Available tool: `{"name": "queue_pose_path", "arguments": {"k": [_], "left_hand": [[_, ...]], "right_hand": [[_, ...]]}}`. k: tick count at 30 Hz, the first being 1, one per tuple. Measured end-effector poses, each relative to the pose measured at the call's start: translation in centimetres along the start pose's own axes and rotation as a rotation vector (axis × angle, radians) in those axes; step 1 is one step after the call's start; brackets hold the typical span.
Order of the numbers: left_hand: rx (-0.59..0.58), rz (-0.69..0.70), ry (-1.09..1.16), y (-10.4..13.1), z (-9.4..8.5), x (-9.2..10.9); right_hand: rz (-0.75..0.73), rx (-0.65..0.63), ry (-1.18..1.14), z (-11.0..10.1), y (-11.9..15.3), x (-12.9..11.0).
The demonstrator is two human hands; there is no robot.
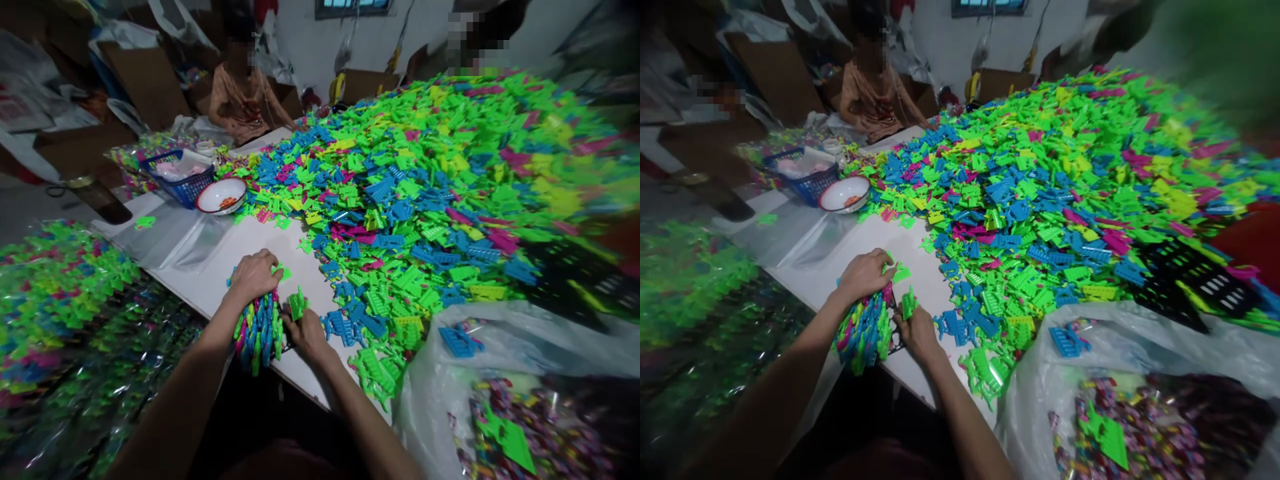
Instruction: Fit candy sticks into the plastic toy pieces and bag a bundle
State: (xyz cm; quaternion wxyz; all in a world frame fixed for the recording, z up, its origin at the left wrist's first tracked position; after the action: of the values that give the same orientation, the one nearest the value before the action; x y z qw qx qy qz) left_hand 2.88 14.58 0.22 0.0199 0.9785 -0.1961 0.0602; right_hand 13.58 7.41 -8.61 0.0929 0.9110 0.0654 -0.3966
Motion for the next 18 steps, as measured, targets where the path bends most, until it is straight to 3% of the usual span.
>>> {"name": "queue_pose_path", "arguments": {"k": [4,9,12,16,18], "left_hand": [[0.003,0.016,0.001,-0.3,0.0,-0.1],[0.004,-0.022,-0.018,-0.5,-0.1,-1.2],[0.002,-0.005,-0.015,-0.7,-0.1,-1.3],[0.002,-0.025,-0.008,-0.7,-0.2,-1.4],[0.002,-0.033,0.008,-0.7,-0.3,-1.4]], "right_hand": [[-0.004,-0.101,0.328,1.5,-0.1,-1.5],[-0.03,-0.177,0.43,1.4,-1.9,-2.7],[-0.016,-0.174,0.473,-2.0,-4.8,-1.4],[0.188,0.073,0.584,-9.1,-10.3,1.1],[0.245,0.143,0.628,-10.4,-11.8,1.2]]}}
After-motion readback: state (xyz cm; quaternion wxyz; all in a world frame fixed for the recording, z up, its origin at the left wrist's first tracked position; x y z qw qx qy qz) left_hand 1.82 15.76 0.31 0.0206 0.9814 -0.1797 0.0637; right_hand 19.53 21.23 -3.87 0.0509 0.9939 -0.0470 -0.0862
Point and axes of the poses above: each hand's wrist, its own y-axis away from the middle knuckle, its own z-axis out of the palm, x = y × z, the point moved 9 cm from there along -y, towards the middle knuckle, and after that the axes turned 13 degrees about z, right-handed, at the moved point
